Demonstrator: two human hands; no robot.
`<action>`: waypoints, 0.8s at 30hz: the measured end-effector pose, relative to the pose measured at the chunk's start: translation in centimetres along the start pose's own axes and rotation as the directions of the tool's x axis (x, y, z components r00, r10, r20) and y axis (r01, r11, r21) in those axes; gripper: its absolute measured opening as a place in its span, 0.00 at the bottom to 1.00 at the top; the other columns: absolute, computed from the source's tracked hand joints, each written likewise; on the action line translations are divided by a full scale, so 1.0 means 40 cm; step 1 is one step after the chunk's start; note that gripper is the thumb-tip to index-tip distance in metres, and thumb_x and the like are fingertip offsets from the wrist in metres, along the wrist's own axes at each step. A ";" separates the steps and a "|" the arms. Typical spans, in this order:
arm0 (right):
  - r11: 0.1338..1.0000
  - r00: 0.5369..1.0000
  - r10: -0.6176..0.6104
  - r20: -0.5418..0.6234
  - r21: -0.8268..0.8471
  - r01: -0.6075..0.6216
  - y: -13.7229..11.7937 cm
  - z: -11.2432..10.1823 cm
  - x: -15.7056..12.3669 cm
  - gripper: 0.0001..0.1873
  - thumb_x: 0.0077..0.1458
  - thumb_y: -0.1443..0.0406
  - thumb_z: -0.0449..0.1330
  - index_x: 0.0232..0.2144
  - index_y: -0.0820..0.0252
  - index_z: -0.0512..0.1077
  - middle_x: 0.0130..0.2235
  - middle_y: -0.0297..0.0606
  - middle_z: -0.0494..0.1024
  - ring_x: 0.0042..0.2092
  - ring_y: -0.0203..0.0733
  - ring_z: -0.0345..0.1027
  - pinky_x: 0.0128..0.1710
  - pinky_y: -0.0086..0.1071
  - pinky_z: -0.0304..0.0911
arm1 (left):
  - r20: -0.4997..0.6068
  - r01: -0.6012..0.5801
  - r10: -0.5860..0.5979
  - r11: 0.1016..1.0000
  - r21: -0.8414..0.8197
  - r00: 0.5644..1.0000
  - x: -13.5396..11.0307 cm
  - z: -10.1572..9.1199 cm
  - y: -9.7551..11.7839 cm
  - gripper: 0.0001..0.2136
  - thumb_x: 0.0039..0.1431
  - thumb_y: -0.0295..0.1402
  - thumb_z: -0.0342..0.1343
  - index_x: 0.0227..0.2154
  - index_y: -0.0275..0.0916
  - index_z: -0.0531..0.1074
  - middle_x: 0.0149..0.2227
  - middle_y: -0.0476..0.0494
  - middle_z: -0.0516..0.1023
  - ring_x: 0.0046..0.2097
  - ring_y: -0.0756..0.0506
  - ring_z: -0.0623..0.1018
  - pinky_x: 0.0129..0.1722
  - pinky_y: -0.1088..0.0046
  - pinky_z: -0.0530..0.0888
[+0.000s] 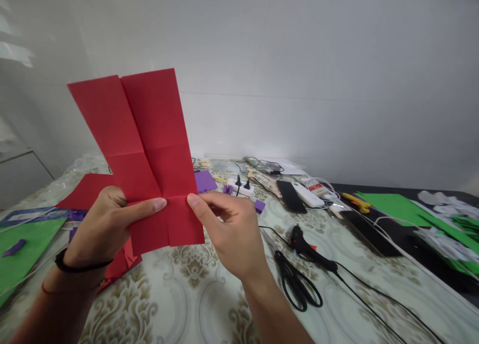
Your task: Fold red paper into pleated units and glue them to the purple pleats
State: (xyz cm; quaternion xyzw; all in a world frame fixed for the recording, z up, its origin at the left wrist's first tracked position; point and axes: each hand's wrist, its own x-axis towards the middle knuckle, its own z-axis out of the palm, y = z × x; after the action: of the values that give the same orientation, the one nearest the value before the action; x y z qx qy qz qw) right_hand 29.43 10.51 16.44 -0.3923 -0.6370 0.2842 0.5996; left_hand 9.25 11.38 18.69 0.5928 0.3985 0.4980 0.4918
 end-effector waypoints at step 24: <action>0.969 0.987 0.138 0.081 0.194 -0.151 0.007 0.001 0.006 0.10 0.56 0.57 0.73 0.37 0.55 0.87 0.38 0.40 0.89 0.36 0.47 0.84 0.33 0.35 0.81 | 0.055 -0.053 0.049 0.995 0.079 0.997 0.001 -0.012 -0.030 0.14 0.60 0.45 0.68 0.28 0.39 0.85 0.31 0.44 0.86 0.34 0.40 0.83 0.33 0.67 0.81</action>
State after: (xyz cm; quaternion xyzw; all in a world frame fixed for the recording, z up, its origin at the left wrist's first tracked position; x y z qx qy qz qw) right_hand 29.44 10.87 16.33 -0.3658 -0.5947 0.4025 0.5920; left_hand 8.80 11.74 17.53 0.6351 0.3897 0.4778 0.4652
